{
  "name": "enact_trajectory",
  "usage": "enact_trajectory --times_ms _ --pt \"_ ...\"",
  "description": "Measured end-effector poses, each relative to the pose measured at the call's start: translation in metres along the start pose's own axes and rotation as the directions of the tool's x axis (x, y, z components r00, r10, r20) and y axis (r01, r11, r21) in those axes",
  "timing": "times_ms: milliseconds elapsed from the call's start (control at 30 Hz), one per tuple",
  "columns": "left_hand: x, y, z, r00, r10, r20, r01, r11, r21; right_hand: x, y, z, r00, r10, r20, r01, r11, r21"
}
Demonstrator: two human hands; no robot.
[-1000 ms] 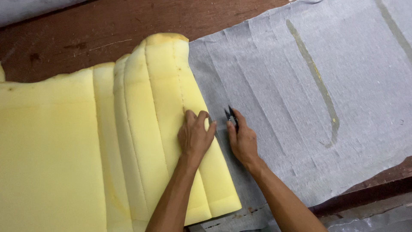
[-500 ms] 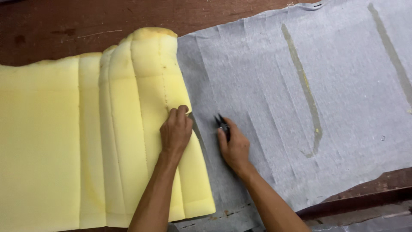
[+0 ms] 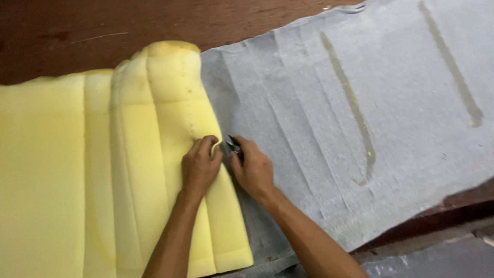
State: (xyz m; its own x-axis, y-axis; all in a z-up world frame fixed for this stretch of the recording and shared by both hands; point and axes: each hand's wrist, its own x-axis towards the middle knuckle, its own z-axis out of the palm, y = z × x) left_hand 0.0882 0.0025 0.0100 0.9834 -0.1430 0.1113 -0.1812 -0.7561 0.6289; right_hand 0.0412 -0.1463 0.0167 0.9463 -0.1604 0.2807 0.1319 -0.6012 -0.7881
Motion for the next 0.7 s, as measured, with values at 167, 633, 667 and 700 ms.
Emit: enact_trajectory --times_ms 167,633,667,700 --pt "0.0 -0.005 -0.007 0.996 0.082 0.027 -0.079 0.993 -0.091 -0.008 0.01 0.028 0.803 0.547 0.236 -0.592 0.691 0.414" --pt "0.001 -0.031 -0.001 1.0 -0.018 0.019 0.023 0.927 -0.374 -0.017 -0.031 0.032 0.954 0.281 -0.101 -0.291 0.952 -0.098" --pt "0.001 -0.031 0.0 1.0 -0.013 0.013 0.017 0.923 -0.385 -0.02 -0.034 0.033 0.958 0.262 -0.116 -0.278 0.947 -0.157" --pt "0.002 -0.032 -0.001 1.0 -0.01 0.01 0.013 0.918 -0.396 -0.02 -0.037 0.034 0.962 0.24 -0.131 -0.264 0.94 -0.214"
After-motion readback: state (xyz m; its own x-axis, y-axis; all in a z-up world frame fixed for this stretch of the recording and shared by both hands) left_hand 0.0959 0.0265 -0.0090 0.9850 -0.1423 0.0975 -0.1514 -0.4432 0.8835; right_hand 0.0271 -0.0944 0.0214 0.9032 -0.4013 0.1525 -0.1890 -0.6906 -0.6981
